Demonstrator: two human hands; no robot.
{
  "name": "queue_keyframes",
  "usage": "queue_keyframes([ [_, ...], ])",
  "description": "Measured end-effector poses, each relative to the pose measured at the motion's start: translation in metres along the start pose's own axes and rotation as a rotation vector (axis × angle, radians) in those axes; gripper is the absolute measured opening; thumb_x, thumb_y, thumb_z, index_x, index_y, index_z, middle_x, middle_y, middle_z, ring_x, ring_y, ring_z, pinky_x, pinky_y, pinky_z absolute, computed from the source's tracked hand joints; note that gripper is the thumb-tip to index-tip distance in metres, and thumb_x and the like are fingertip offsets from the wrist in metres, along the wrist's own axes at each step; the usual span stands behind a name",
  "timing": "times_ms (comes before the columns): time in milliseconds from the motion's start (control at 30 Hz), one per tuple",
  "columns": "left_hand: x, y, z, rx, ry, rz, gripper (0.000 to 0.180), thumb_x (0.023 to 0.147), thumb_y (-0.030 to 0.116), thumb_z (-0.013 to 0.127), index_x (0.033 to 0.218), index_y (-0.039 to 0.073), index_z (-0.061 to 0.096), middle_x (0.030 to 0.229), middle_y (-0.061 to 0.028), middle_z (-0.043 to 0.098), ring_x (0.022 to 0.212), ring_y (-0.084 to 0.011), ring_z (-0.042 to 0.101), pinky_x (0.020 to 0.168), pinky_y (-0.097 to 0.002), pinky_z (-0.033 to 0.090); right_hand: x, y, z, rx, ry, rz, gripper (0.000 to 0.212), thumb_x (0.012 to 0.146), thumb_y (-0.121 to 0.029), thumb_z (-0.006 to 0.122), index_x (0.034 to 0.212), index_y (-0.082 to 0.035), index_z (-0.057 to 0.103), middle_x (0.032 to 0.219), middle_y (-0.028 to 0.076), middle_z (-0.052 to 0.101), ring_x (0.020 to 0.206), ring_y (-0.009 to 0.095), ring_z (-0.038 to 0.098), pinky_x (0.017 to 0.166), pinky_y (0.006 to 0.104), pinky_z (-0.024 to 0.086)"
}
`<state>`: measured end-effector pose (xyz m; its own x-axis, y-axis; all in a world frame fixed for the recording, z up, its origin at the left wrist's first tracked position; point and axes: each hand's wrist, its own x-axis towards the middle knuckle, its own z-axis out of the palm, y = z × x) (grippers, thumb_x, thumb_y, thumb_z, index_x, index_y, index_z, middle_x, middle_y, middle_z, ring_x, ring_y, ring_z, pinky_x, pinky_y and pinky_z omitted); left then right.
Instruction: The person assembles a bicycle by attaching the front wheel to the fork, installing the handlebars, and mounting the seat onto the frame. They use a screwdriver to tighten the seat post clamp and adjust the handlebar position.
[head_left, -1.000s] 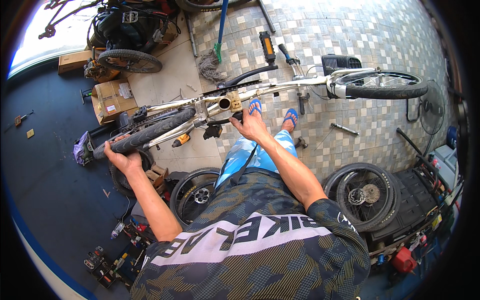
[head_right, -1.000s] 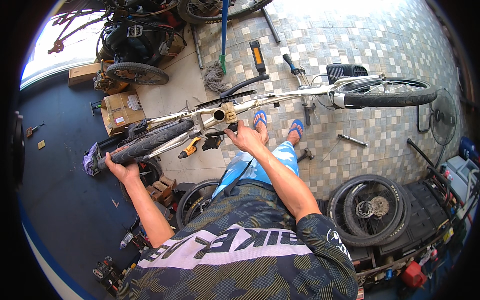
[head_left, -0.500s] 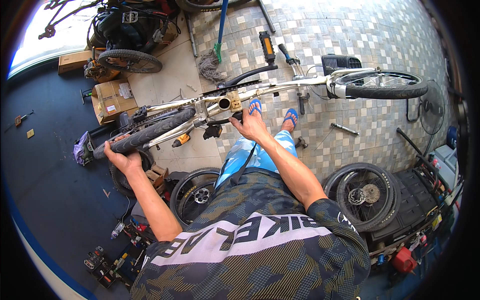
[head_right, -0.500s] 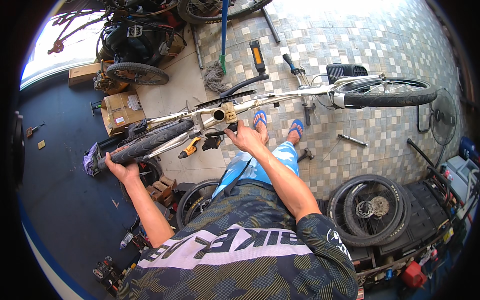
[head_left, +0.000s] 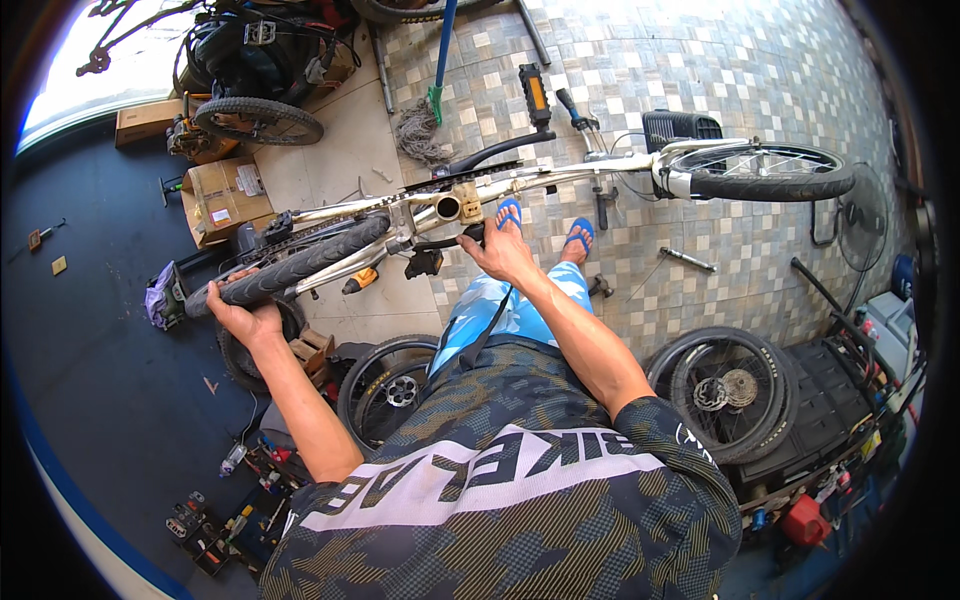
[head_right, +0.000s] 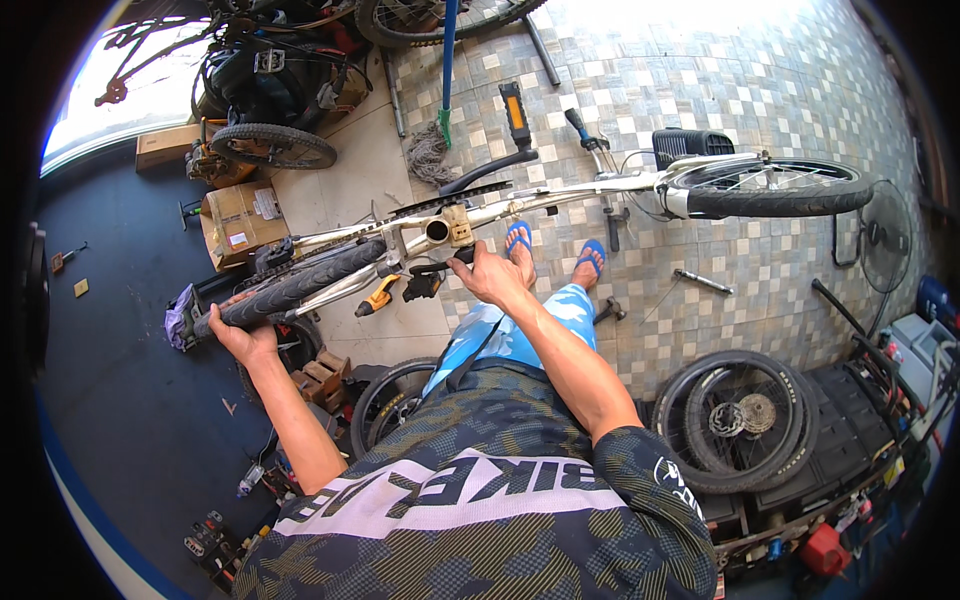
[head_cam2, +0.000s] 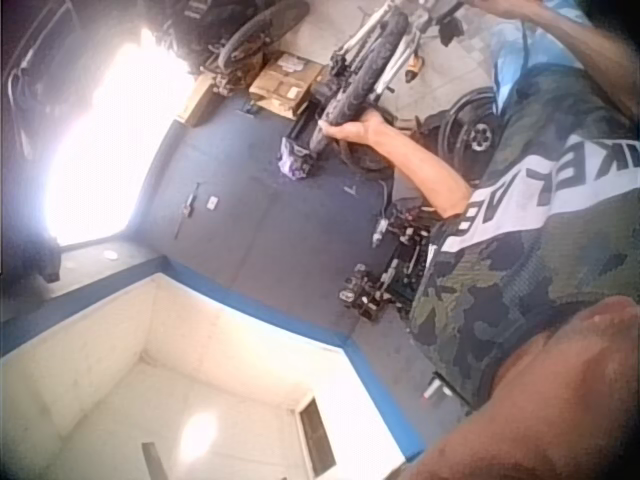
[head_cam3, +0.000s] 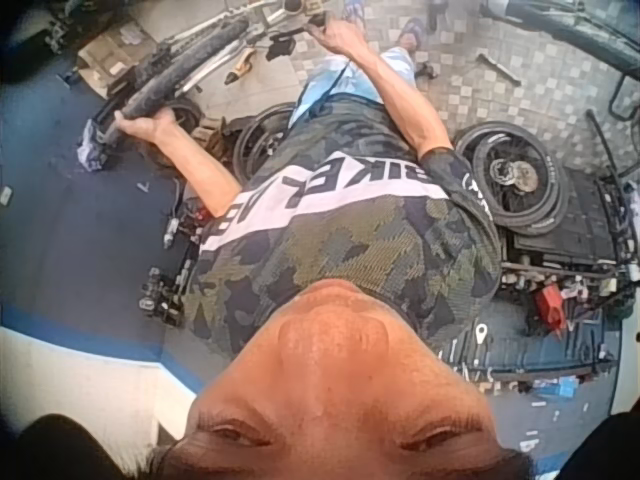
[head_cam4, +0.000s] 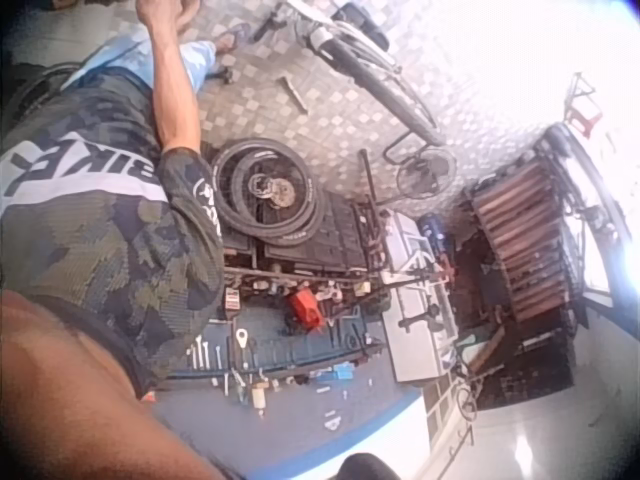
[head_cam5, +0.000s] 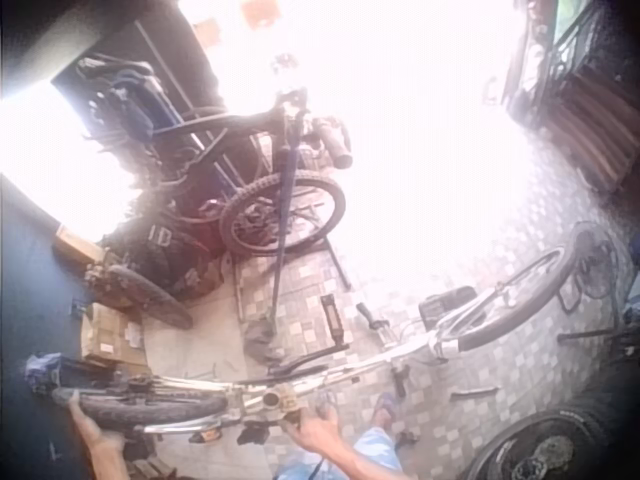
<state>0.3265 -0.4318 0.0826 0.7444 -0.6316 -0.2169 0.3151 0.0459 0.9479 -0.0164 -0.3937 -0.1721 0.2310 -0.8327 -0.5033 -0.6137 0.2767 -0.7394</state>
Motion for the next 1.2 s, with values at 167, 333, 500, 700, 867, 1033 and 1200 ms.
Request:
queue_keyframes([
  [167, -0.001, 0.000, 0.001, -0.003, 0.006, 0.003, 0.028, 0.093, 0.033, 0.071, 0.100, 0.013, 0.052, 0.086, -0.0091, 0.062, 0.083, -0.0261, 0.064, 0.086, -0.0478, 0.057, 0.000, 0.001, 0.001, 0.002, -0.008, 0.003, 0.078, 0.097, -0.066, 0.054, 0.118, 0.008, 0.058, 0.089, 0.034, 0.072, 0.091, 0.052, 0.072, 0.089, 0.0571, 0.052],
  [333, -0.001, -0.001, 0.001, -0.026, 0.011, -0.008, 0.029, 0.093, 0.032, 0.071, 0.100, 0.013, 0.051, 0.086, -0.0095, 0.061, 0.083, -0.0261, 0.063, 0.086, -0.0471, 0.057, 0.001, 0.002, 0.000, 0.006, -0.015, -0.001, 0.076, 0.097, -0.066, 0.054, 0.117, 0.008, 0.058, 0.090, 0.035, 0.072, 0.093, 0.052, 0.072, 0.092, 0.0578, 0.051],
  [500, -0.001, 0.000, 0.002, -0.024, 0.018, -0.009, 0.029, 0.093, 0.032, 0.071, 0.101, 0.013, 0.050, 0.086, -0.0094, 0.061, 0.083, -0.0262, 0.063, 0.086, -0.0472, 0.057, 0.002, 0.003, 0.001, 0.004, -0.017, -0.002, 0.076, 0.098, -0.066, 0.053, 0.116, 0.008, 0.057, 0.091, 0.035, 0.072, 0.094, 0.052, 0.071, 0.093, 0.0578, 0.050],
  [700, 0.001, 0.000, 0.004, -0.018, 0.018, -0.013, 0.027, 0.092, 0.032, 0.071, 0.099, 0.014, 0.052, 0.086, -0.0082, 0.061, 0.084, -0.0257, 0.063, 0.088, -0.0480, 0.056, 0.003, 0.000, -0.001, 0.037, -0.028, 0.014, 0.075, 0.098, -0.063, 0.055, 0.119, 0.009, 0.058, 0.111, 0.040, 0.060, 0.113, 0.054, 0.056, 0.108, 0.0582, 0.040],
  [867, -0.004, 0.001, 0.003, 0.043, 0.057, 0.031, 0.026, 0.092, 0.034, 0.072, 0.094, 0.014, 0.056, 0.085, -0.0065, 0.062, 0.084, -0.0243, 0.063, 0.089, -0.0467, 0.055, 0.000, 0.006, 0.006, 0.074, 0.010, -0.059, 0.073, 0.096, -0.056, 0.066, 0.125, 0.011, 0.058, 0.149, 0.050, 0.033, 0.149, 0.059, 0.022, 0.121, 0.0585, 0.029],
  [1033, -0.002, -0.002, 0.006, 0.011, 0.029, 0.056, 0.029, 0.092, 0.036, 0.071, 0.094, 0.011, 0.057, 0.088, -0.0039, 0.059, 0.086, -0.0226, 0.060, 0.085, -0.0412, 0.053, 0.001, 0.017, 0.021, 0.045, 0.144, -0.127, 0.065, 0.095, -0.047, 0.071, 0.123, 0.011, 0.058, 0.159, 0.045, 0.014, 0.150, 0.060, 0.018, 0.121, 0.0551, 0.030],
  [1200, -0.010, -0.011, 0.013, 0.023, -0.050, 0.060, 0.033, 0.091, 0.038, 0.071, 0.095, 0.008, 0.057, 0.088, -0.0059, 0.059, 0.089, -0.0247, 0.057, 0.088, -0.0395, 0.052, 0.007, 0.022, 0.024, 0.047, 0.310, -0.245, 0.061, 0.092, -0.048, 0.073, 0.102, 0.011, 0.064, 0.107, 0.037, 0.049, 0.143, 0.061, 0.021, 0.117, 0.0636, 0.019],
])
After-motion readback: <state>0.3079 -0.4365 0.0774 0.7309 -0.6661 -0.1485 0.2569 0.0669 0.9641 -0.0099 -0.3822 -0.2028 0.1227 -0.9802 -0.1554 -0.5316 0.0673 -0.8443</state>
